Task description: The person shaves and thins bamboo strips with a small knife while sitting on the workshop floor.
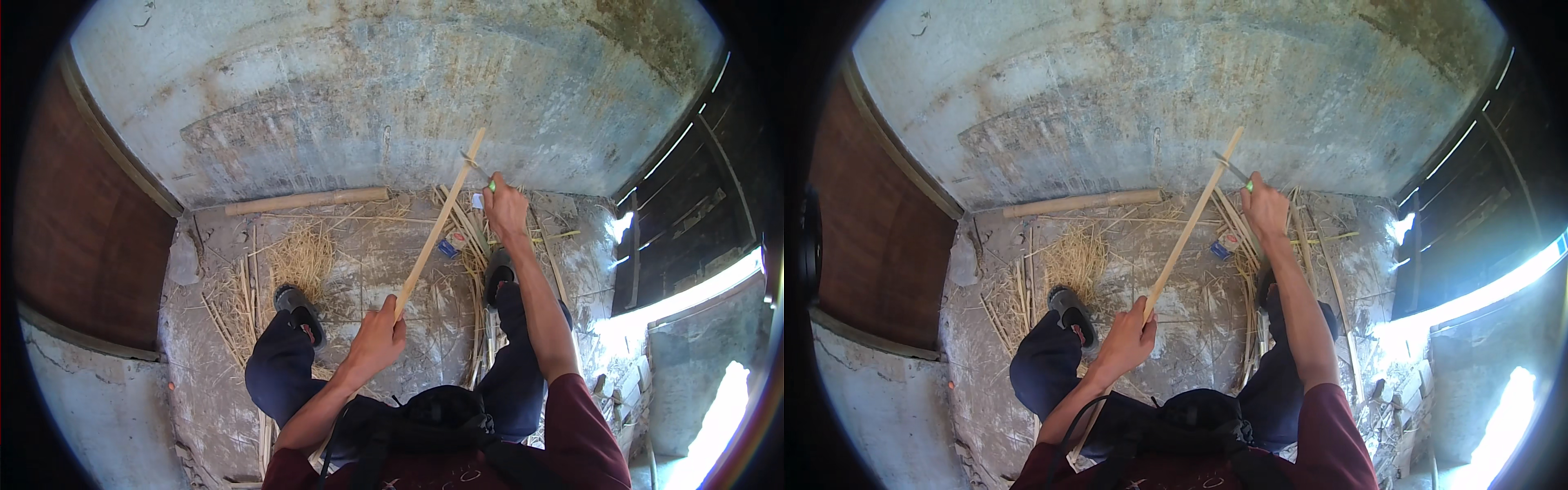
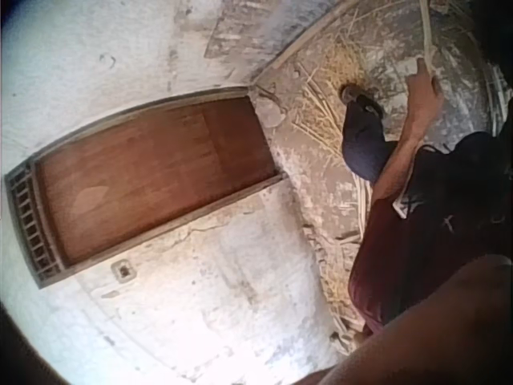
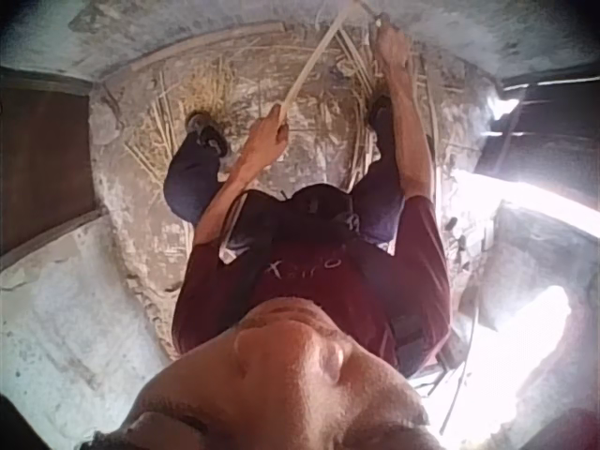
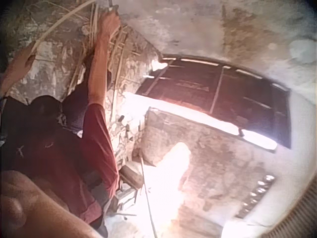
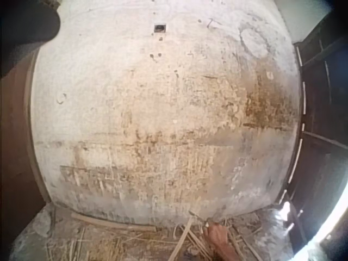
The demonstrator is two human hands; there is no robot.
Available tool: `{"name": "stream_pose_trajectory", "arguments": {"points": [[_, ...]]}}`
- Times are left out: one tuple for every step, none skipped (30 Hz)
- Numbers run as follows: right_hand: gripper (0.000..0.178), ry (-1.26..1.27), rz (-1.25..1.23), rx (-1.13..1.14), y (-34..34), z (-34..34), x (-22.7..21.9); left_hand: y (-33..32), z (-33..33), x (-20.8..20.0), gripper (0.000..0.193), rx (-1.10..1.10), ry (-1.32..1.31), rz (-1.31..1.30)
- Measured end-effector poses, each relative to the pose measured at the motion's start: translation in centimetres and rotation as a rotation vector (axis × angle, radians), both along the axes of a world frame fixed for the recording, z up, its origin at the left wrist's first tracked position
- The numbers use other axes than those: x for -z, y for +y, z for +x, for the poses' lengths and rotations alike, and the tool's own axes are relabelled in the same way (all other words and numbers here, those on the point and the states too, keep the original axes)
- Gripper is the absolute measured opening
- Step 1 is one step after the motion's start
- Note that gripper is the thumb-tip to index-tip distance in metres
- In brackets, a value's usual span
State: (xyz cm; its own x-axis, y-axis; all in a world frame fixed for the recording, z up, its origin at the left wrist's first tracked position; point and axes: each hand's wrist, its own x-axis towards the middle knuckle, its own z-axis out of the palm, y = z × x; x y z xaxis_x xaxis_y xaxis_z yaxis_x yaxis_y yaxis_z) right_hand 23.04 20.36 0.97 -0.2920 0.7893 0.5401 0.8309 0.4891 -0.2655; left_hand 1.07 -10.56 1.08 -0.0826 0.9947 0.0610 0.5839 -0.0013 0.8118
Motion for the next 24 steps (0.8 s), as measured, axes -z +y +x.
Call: {"name": "stream_pose_trajectory", "arguments": {"points": [[0.023,-0.003,0.033,0.040,0.4,0.5,0.0,-0.1,0.0,0.1,0.015,0.001,-0.021,-0.009],[0.023,-0.002,0.035,0.040,0.4,0.5,0.0,-0.1,0.0,0.1,0.015,0.000,-0.041,-0.018],[0.022,-0.011,0.033,0.038,0.4,0.4,0.1,-0.1,0.0,0.0,0.015,0.000,-0.040,-0.015],[0.022,-0.021,0.032,0.036,0.4,0.4,0.1,-0.1,0.0,-0.1,0.015,-0.002,-0.032,-0.032],[0.022,-0.020,0.029,0.036,0.4,0.4,0.1,-0.3,0.0,-0.2,0.015,-0.005,-0.022,-0.054],[0.022,-0.027,0.021,0.038,0.5,0.5,0.2,-0.3,0.0,-0.1,0.015,-0.005,-0.021,-0.057],[0.021,-0.033,0.014,0.040,0.5,0.6,0.2,-0.4,0.0,0.0,0.015,-0.003,-0.024,-0.056],[0.021,-0.031,0.014,0.038,0.6,0.7,0.0,-0.4,0.0,-0.1,0.015,-0.003,-0.026,-0.052],[0.022,-0.021,0.033,0.046,0.6,0.7,-0.2,-0.4,0.0,0.0,0.015,-0.004,-0.023,-0.051],[0.022,-0.011,0.052,0.053,0.7,0.8,-0.4,-0.6,0.1,0.1,0.015,-0.005,-0.025,-0.040],[0.022,-0.011,0.052,0.056,0.8,1.1,-0.6,-0.8,0.2,0.2,0.015,-0.002,-0.029,-0.030],[0.022,-0.015,0.055,0.070,0.9,1.3,-0.7,-0.9,0.1,0.3,0.015,0.001,-0.029,-0.030],[0.022,-0.019,0.057,0.084,1.0,1.5,-0.7,-1.0,0.0,0.3,0.016,0.007,-0.014,-0.044],[0.022,-0.018,0.056,0.083,1.0,1.5,-0.8,-1.1,0.0,0.4,0.016,0.011,0.002,-0.059],[0.022,-0.033,0.042,0.095,1.0,1.5,-0.8,-1.3,-0.1,0.4,0.016,0.009,0.003,-0.061],[0.022,-0.048,0.027,0.106,1.0,1.5,-0.8,-1.4,-0.1,0.5,0.017,0.015,0.006,-0.052],[0.022,-0.048,0.027,0.107,1.3,1.8,-0.7,-1.4,0.0,0.5,0.019,0.023,0.007,-0.042],[0.023,-0.037,0.023,0.117,1.5,2.1,-0.6,-1.5,0.0,0.4,0.019,0.024,0.008,-0.042],[0.023,-0.027,0.019,0.127,1.7,2.5,-0.5,-1.7,0.2,0.3,0.020,0.023,-0.014,-0.067],[0.023,-0.026,0.020,0.125,1.7,2.4,-0.5,-1.9,0.2,0.2,0.023,0.020,-0.035,-0.092],[0.023,-0.028,0.013,0.135,1.8,2.4,-0.5,-2.0,0.1,0.3,0.023,0.018,-0.034,-0.091],[0.023,-0.031,0.005,0.146,1.8,2.4,-0.5,-2.1,0.0,0.3,0.024,0.023,-0.027,-0.090],[0.023,-0.030,0.005,0.144,1.9,2.4,-0.4,-2.2,-0.1,0.3,0.025,0.029,-0.021,-0.089],[0.023,-0.033,0.001,0.148,2.0,2.5,-0.3,-2.3,-0.2,0.3,0.025,0.027,-0.020,-0.089]]}}
